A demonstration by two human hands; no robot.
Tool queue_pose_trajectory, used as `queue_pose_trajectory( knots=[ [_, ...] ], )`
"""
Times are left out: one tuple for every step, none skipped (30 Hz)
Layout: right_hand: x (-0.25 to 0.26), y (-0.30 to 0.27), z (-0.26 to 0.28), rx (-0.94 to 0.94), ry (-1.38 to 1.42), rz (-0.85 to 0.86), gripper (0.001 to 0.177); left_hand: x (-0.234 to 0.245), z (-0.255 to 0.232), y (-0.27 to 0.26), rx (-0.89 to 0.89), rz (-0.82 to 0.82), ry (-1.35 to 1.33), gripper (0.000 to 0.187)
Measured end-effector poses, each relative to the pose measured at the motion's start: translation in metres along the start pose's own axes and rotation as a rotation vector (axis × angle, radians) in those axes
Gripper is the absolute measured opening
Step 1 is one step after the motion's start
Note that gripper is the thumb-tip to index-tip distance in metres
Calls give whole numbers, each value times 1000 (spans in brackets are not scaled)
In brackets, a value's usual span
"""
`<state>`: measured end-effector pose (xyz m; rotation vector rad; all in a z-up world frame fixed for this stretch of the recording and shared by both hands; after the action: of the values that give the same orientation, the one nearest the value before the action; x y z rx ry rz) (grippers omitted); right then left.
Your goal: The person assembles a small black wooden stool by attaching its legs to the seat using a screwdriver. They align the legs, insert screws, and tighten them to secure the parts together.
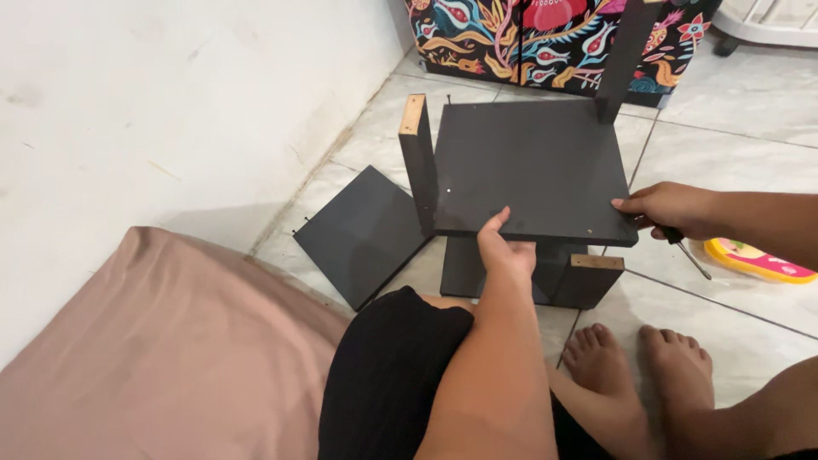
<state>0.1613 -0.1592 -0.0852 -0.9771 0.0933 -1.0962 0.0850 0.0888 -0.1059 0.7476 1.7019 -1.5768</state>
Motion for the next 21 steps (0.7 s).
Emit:
queue_pose_trajectory(
  knots=[
    [2, -5, 5, -3, -1, -10, 44, -7, -1, -3, -6, 33, -5, 45],
    [3, -11, 13, 15, 10, -7, 44, -16, -4, -7, -18, 64, -6, 45],
    [4, -16, 23, 34, 21, -3, 44, -28, -7, -9, -30, 95, -6, 46],
    [4, -22, 32, 50, 34, 1, 44, -40, -12, -12, -41, 123, -6, 46],
    [7, -27, 44, 89, 37, -5, 44, -49, -18, -16, -64, 117, 6, 46],
    [10, -33, 58, 130, 38, -11, 45, -59, -25, -20, -88, 112, 18, 46],
    [13, -38, 70, 172, 39, -17, 45, -69, -33, -24, -113, 107, 30, 46],
    [16, -43, 83, 211, 73, -21, 45, -82, -39, -28, -110, 130, -5, 47],
    [20, -47, 95, 251, 107, -24, 45, -94, -45, -32, -106, 154, -39, 47],
    [24, -50, 105, 293, 139, -26, 45, -104, -52, -36, -104, 178, -75, 47],
    [31, -52, 110, 282, 155, -57, 45, -112, -61, -40, -109, 181, -76, 47],
    [39, -53, 112, 271, 171, -86, 45, -119, -72, -43, -115, 183, -77, 47],
    [47, -54, 112, 260, 188, -116, 46, -125, -84, -45, -121, 186, -78, 46],
    [56, -56, 111, 280, 178, -148, 43, -133, -98, -48, -131, 218, -78, 46],
    [65, -57, 108, 300, 168, -179, 39, -139, -114, -51, -141, 250, -78, 46],
    [76, -60, 104, 317, 159, -215, 36, -144, -128, -53, -146, 281, -78, 46],
    [89, -61, 99, 311, 143, -264, 32, -149, -145, -56, -169, 329, -55, 44],
    [104, -64, 92, 303, 125, -314, 28, -153, -160, -60, -189, 376, -35, 43],
    [120, -67, 87, 294, 106, -365, 25, -156, -173, -63, -209, 424, -16, 41],
    [137, -72, 83, 324, 20, -416, 23, -152, -184, -64, -225, 404, -13, 40],
    [156, -77, 80, 352, -68, -466, 22, -146, -194, -65, -242, 383, -10, 39]
  ],
)
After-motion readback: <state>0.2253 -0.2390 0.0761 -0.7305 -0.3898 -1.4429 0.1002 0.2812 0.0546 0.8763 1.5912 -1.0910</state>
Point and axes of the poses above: each hand's wrist, its own y-axis towards the middle knuckle, its own x-axis out of the back of the hand, z = x × y, the point moved 8 cm from there along y, towards the middle knuckle, and after that the axes turned 1 degree about -y, right-handed, at the moved point
